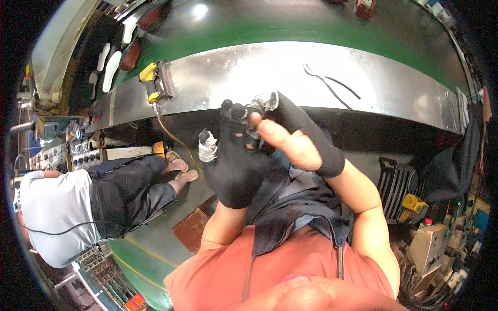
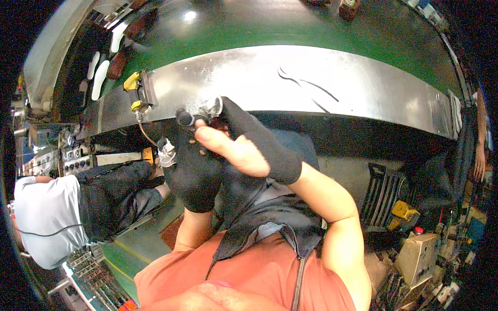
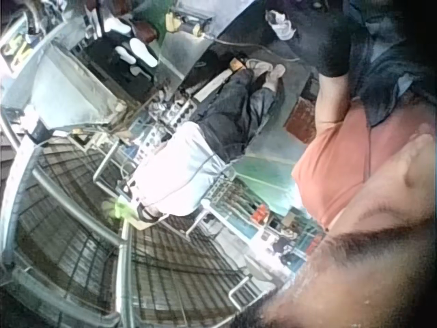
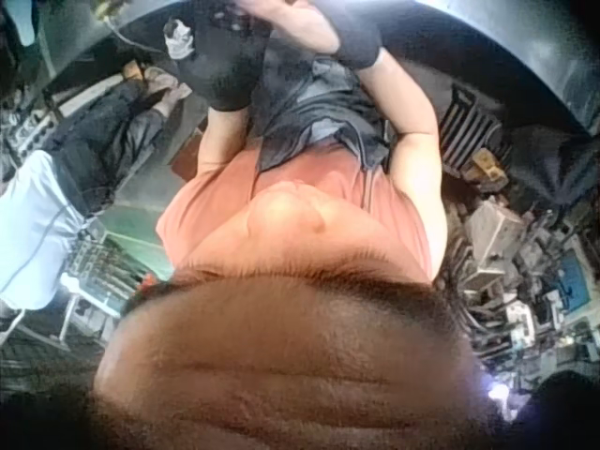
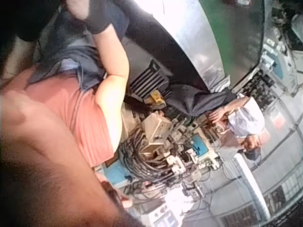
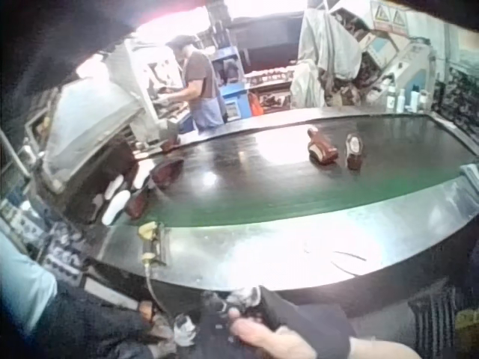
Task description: The person uses pliers to repeatedly scrape and remove material from the white sole of a brown shoe. The shoe is held in the left hand while the right hand manipulates the tool. The person works on the sole for the duration of the clip, occasionally placing the shoe on a metal table.
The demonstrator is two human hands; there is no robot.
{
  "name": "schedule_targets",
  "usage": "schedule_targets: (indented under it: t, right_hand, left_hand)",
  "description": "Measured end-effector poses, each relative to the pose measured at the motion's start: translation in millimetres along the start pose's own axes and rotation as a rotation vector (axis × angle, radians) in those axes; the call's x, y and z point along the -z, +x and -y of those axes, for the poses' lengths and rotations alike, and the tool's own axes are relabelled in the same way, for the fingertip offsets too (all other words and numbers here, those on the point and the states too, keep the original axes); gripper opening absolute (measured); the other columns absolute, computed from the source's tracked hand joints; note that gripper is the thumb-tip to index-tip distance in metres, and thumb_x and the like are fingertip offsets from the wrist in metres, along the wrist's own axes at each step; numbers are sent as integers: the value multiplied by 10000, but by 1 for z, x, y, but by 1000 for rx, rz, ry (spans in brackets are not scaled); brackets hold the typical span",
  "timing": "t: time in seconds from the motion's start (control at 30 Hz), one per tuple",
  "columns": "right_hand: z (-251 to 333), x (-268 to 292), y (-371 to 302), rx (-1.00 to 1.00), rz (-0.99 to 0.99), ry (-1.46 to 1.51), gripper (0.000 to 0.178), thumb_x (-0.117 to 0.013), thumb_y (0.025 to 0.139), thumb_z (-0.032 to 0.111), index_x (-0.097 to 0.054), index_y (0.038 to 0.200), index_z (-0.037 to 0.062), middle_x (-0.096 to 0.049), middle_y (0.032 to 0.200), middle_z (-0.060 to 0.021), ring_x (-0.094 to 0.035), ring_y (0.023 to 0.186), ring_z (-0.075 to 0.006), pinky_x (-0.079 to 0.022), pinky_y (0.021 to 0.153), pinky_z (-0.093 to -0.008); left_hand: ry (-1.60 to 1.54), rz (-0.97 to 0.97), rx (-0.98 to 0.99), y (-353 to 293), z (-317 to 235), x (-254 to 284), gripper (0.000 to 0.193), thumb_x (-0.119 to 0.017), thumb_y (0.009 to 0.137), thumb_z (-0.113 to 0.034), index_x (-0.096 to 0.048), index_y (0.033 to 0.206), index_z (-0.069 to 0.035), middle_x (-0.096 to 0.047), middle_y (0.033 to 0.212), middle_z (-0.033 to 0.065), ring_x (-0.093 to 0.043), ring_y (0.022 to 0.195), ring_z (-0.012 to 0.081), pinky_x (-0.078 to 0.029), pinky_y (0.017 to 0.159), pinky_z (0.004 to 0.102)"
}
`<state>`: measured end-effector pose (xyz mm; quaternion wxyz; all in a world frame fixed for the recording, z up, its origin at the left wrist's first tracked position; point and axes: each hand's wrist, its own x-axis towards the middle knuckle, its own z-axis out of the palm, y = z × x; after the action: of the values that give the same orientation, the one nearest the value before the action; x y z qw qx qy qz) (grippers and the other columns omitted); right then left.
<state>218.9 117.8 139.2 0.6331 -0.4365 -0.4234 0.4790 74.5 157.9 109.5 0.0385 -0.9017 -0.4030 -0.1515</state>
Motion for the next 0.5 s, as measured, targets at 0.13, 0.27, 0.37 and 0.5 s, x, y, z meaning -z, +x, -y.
schedule_targets:
  t: [0.13, 0.27, 0.37, 0.5]
  right_hand:
    - [-18, -10, -5, -43, -96, 137, 263, -541, 916, 192, -512, 1117, 25, -575, 1025, -43, -528, 946, -113, -425, 832, -265]
    - [-28, -13, -6, -124, -133, 304, 186, -573, 898, 133, -541, 1055, 38, -610, 986, -40, -556, 887, -100, -450, 790, -261]
    - [-33, -15, -6, -114, -134, 316, 185, -580, 891, 133, -560, 1047, 36, -618, 978, -46, -565, 873, -106, -454, 789, -269]
    - [-31, -21, -7, -120, -139, 359, 197, -588, 882, 136, -577, 1048, 31, -624, 964, -49, -568, 871, -112, -455, 791, -276]
  left_hand:
    - [247, 35, -100, 2, -4, 2, 516, -316, 957, -305, -301, 1386, -19, -383, 1396, 150, -369, 1278, 225, -228, 1087, 403]
    - [300, 100, -121, -2, -3, 2, 483, -327, 963, -267, -317, 1375, -16, -390, 1387, 156, -378, 1269, 225, -249, 1078, 386]
    - [326, 54, -122, -2, -5, 4, 457, -347, 964, -244, -341, 1356, -10, -414, 1363, 154, -399, 1244, 216, -279, 1057, 368]
    - [538, -6, -116, -10, 3, -2, 445, -380, 964, -249, -372, 1329, 4, -467, 1298, 144, -443, 1183, 187, -326, 1016, 331]
